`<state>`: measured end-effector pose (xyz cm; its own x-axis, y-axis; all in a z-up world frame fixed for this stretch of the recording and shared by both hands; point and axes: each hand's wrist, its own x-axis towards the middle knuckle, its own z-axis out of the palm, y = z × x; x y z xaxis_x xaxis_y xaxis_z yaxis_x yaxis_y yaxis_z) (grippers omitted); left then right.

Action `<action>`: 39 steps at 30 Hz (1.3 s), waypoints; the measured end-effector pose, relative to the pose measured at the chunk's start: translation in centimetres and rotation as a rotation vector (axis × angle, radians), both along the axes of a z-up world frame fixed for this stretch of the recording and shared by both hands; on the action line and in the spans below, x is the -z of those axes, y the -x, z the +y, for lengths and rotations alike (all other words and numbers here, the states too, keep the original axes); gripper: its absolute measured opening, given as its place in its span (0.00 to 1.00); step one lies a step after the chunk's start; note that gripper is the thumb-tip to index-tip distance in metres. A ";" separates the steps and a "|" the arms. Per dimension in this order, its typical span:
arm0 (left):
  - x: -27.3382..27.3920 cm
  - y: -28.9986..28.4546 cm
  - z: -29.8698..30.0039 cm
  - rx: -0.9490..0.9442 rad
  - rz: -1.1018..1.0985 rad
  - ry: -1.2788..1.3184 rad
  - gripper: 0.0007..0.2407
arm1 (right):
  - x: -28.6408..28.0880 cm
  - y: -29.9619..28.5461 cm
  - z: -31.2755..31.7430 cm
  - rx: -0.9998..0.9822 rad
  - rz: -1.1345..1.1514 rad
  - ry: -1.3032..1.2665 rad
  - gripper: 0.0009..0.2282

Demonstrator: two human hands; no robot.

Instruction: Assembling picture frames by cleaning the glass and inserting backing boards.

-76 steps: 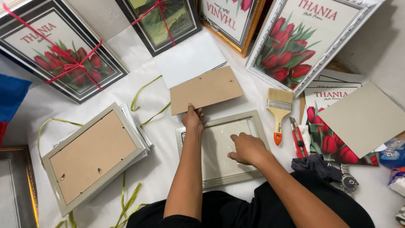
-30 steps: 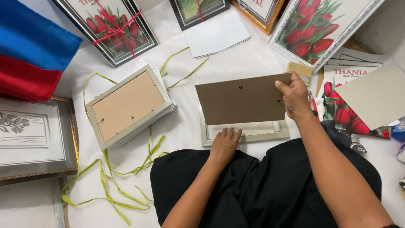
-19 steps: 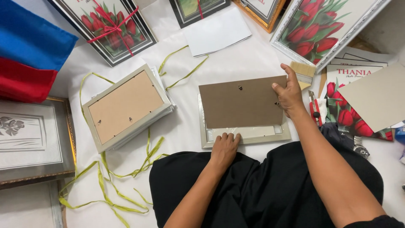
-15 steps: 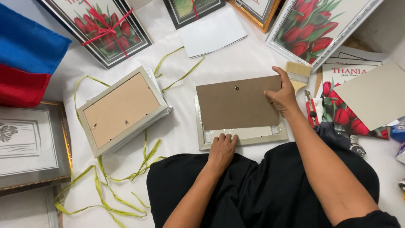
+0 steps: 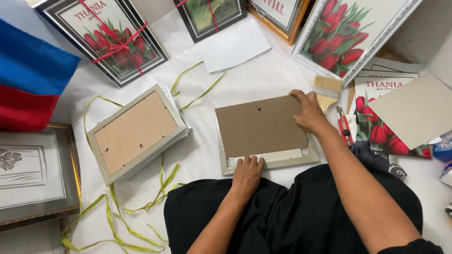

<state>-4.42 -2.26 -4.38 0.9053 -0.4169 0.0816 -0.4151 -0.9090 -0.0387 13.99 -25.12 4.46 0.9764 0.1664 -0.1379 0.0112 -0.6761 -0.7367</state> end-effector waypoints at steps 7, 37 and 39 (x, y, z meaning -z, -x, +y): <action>-1.2 0.1 0.0 -0.005 0.037 -0.021 0.13 | -0.3 0.1 0.0 0.013 0.043 0.020 0.38; -0.7 -1.2 0.7 -0.459 0.368 0.176 0.38 | 8.7 -0.8 -0.8 -0.072 0.106 0.392 0.39; -1.0 -1.3 0.8 -0.447 0.381 0.166 0.37 | 9.6 -1.4 -1.2 -0.073 0.115 0.390 0.41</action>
<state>-3.15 -1.51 -3.38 0.9680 0.0009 -0.2511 0.0513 -0.9796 0.1944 15.43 -26.36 -5.16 0.9384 0.1484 -0.3119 0.0019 -0.9053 -0.4249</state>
